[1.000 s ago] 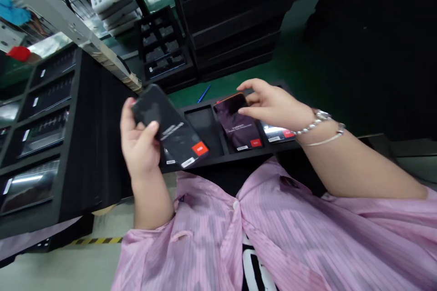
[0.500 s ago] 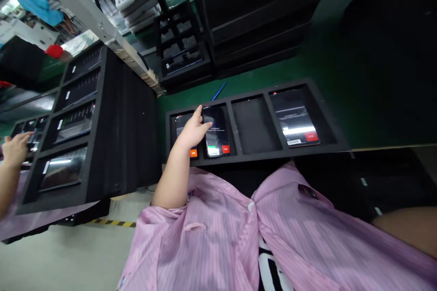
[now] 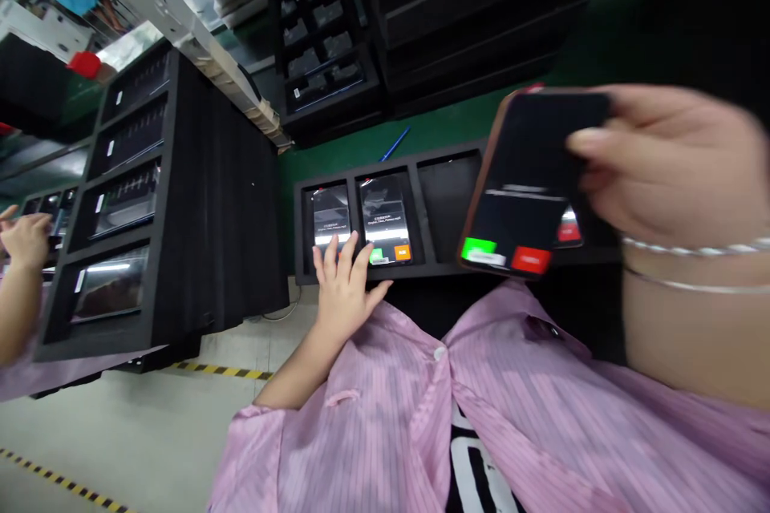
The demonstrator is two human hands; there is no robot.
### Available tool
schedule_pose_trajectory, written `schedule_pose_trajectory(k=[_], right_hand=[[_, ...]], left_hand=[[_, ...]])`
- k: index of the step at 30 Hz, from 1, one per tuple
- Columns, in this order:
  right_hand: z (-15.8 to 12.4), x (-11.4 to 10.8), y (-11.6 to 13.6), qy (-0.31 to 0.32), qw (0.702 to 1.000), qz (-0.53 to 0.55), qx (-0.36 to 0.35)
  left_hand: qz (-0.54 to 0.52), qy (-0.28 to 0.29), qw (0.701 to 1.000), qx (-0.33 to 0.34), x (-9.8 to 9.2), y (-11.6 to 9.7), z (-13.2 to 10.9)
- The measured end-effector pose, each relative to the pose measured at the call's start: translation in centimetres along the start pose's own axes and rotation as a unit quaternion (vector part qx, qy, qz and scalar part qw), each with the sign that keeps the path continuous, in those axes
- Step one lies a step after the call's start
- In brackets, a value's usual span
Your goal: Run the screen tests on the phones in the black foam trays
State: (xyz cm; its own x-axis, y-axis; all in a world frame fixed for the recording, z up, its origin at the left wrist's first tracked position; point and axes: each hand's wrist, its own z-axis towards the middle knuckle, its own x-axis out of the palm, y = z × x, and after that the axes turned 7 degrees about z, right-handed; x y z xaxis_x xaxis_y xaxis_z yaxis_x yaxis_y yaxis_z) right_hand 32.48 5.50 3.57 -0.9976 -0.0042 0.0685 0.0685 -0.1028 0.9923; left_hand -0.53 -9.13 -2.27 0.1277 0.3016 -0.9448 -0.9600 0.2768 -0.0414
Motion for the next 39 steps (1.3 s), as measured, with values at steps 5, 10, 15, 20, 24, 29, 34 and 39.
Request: schedule_pose_trajectory(k=[5, 10, 15, 20, 24, 29, 34, 39], right_hand=[[2.1, 4.0, -3.4, 0.070, 0.975, -0.079, 0.198], [-0.2, 4.1, -3.3, 0.146, 0.944, -0.296, 0.002], [-7.2, 3.4, -2.9, 0.216, 0.881, -0.374, -0.194], [-11.2, 3.4, -6.4, 0.186, 0.825, -0.473, -0.249], [-11.2, 3.3, -7.9, 0.148, 0.809, -0.501, -0.269], [-10.9, 3.4, -7.4, 0.166, 0.823, -0.510, -0.186], [-10.3, 4.0, -7.3, 0.167, 0.808, -0.518, -0.226], [-9.8, 1.8, -6.7, 0.135, 0.807, -0.517, -0.250]], left_hand=[[-0.010, -0.037, 0.998, -0.040, 1.9, 0.4, -1.1], [-0.020, -0.020, 0.999, -0.036, 1.8, 0.1, -0.8], [-0.023, -0.043, 0.998, -0.028, 1.9, -0.2, -0.6], [-0.066, -0.052, 0.994, -0.070, 2.0, -0.4, -0.8], [-0.067, -0.084, 0.987, -0.120, 1.2, 1.7, -1.8], [-0.051, -0.096, 0.972, -0.206, 0.9, 5.6, -3.9], [-0.104, -0.083, 0.965, -0.225, 2.0, 5.6, -4.8], [-0.107, -0.076, 0.961, -0.244, 2.3, 5.2, -4.4]])
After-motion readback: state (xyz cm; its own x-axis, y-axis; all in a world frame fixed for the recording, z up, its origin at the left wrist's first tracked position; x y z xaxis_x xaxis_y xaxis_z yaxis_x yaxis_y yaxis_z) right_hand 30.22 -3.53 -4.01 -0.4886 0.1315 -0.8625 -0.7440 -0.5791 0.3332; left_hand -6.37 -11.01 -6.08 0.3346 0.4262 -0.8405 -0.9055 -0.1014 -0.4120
